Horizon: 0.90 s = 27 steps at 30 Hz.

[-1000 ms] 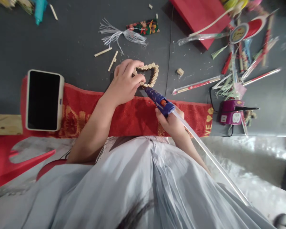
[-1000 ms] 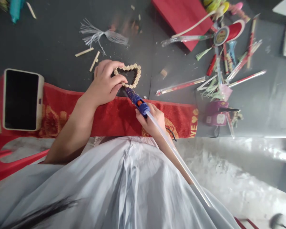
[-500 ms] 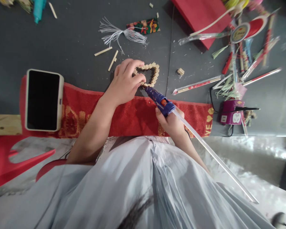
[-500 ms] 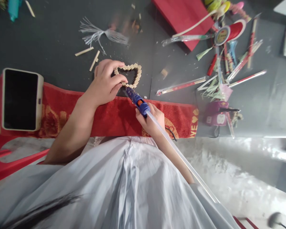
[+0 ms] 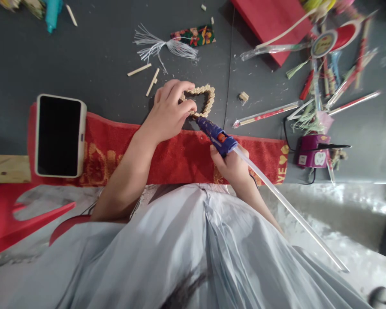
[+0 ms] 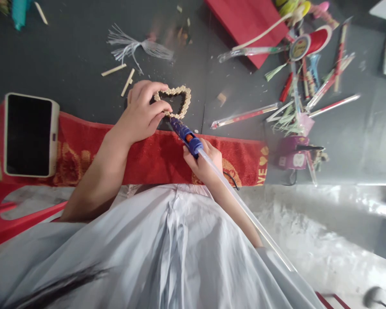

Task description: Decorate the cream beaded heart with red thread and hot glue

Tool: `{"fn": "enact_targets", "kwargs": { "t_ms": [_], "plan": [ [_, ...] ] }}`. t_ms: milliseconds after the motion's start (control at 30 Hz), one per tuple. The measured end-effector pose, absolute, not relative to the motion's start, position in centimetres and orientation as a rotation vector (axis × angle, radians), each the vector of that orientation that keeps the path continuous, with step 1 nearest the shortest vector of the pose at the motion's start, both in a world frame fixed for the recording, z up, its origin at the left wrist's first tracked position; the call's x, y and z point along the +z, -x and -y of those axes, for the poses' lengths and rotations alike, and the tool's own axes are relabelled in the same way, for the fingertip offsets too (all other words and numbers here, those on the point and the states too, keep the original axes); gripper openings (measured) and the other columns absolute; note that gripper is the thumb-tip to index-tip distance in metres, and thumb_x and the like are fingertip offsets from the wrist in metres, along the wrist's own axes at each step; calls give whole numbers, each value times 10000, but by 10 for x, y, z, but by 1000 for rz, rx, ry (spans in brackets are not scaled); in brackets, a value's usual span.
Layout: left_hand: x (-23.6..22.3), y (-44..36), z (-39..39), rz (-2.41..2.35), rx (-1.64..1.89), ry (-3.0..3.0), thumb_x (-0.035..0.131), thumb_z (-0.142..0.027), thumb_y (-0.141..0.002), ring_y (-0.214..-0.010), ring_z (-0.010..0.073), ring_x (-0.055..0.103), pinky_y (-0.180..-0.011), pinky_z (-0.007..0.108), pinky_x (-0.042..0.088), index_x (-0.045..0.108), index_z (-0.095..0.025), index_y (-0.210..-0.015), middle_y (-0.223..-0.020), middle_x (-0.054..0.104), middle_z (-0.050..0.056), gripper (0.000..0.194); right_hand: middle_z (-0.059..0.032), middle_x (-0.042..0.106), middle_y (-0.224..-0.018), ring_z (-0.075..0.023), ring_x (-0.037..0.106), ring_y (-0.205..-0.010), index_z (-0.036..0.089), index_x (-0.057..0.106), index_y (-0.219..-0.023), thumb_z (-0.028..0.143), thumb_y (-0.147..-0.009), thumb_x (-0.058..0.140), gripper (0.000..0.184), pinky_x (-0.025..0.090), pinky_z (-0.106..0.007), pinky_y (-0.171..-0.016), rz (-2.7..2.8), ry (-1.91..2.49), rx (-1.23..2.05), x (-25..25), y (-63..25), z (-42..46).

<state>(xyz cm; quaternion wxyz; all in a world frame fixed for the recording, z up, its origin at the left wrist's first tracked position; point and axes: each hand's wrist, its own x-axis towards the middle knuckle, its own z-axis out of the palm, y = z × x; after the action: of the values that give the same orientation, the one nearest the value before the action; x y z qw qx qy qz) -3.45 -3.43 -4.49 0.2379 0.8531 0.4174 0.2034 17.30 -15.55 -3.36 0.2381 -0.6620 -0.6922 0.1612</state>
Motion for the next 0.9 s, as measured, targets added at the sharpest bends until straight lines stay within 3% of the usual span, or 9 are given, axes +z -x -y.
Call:
{"fn": "enact_targets", "kwargs": {
  "t_ms": [700, 900],
  "plan": [
    [-45, 34, 34, -1141, 554, -2340, 430, -222, -956, -1499, 348, 376, -1224, 668, 310, 688, -321, -1078, -1550, 515, 57, 302, -3, 480, -580, -181, 529, -551, 259, 418, -718, 421, -916, 504, 270, 414, -295, -552, 1894, 1817, 441, -31, -171, 155],
    [-43, 34, 33, -1158, 513, -2345, 438, -211, -946, -1513, 327, 360, -1240, 628, 312, 687, -326, -1075, -1562, 494, 43, 303, 25, 420, -542, -159, 486, -538, 251, 432, -702, 383, -888, 536, 250, 422, -292, -555, 1861, 1787, 542, -22, -172, 157]
  ]
}}
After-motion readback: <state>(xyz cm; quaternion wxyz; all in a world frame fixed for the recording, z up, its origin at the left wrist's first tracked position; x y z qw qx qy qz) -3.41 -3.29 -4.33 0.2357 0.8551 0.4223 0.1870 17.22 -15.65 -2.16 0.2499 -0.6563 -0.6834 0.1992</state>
